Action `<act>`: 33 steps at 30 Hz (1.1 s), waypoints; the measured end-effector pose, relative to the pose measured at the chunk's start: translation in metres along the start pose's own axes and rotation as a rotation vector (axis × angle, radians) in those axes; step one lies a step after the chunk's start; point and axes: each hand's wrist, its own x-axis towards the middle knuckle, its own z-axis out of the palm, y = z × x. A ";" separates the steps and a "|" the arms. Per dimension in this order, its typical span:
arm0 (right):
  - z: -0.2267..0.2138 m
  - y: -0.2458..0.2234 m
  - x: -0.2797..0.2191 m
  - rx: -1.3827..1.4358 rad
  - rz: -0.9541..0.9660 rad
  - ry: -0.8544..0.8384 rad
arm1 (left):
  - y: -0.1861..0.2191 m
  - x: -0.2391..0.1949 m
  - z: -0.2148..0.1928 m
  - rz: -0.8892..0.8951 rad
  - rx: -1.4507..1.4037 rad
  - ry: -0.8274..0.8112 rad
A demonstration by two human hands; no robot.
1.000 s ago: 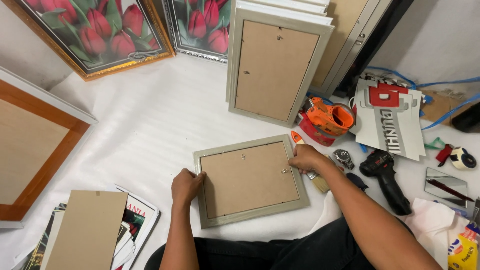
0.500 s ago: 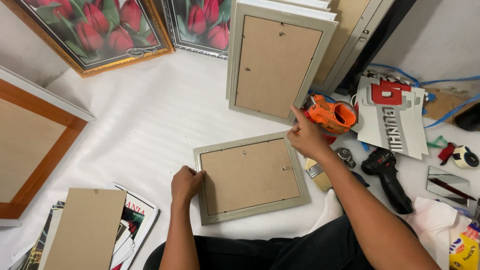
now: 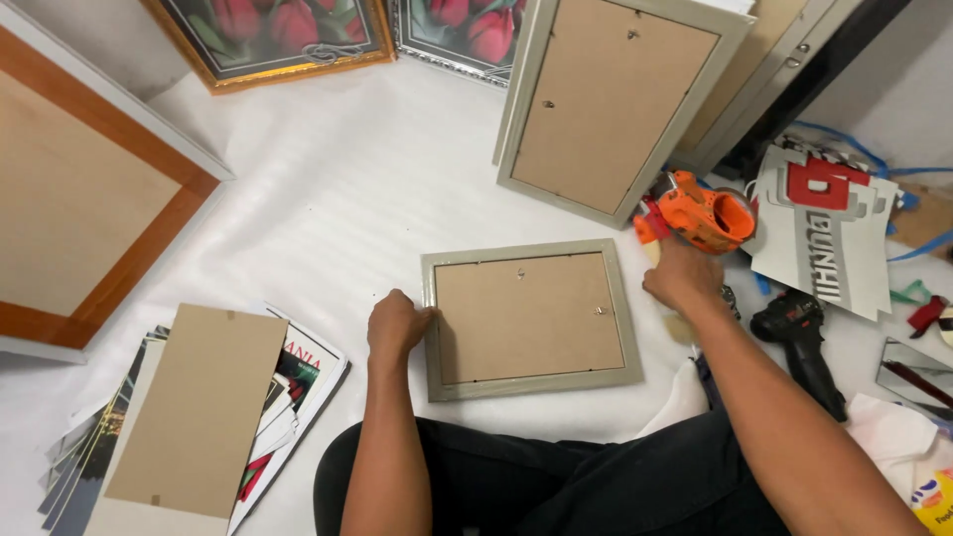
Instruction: The person sits on the floor and works on a picture frame: they press the backing board into the frame, wipe the frame edges with a cloth, and brush along the frame edges with a wide brush. Finished frames are stacked nearby as they handle them one at a time.
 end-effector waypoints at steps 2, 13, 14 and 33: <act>-0.057 -0.036 -0.047 0.144 -0.091 0.173 | 0.000 -0.003 0.001 -0.013 -0.019 -0.025; -0.020 -0.243 -0.094 1.057 -0.354 -0.008 | 0.021 -0.004 -0.011 0.180 -0.211 0.197; -0.024 -0.256 -0.101 0.941 -0.395 -0.122 | 0.017 -0.001 -0.007 0.194 -0.203 0.221; -0.149 -0.108 -0.120 -0.276 -0.220 -0.202 | 0.020 0.007 0.008 0.383 -0.340 0.477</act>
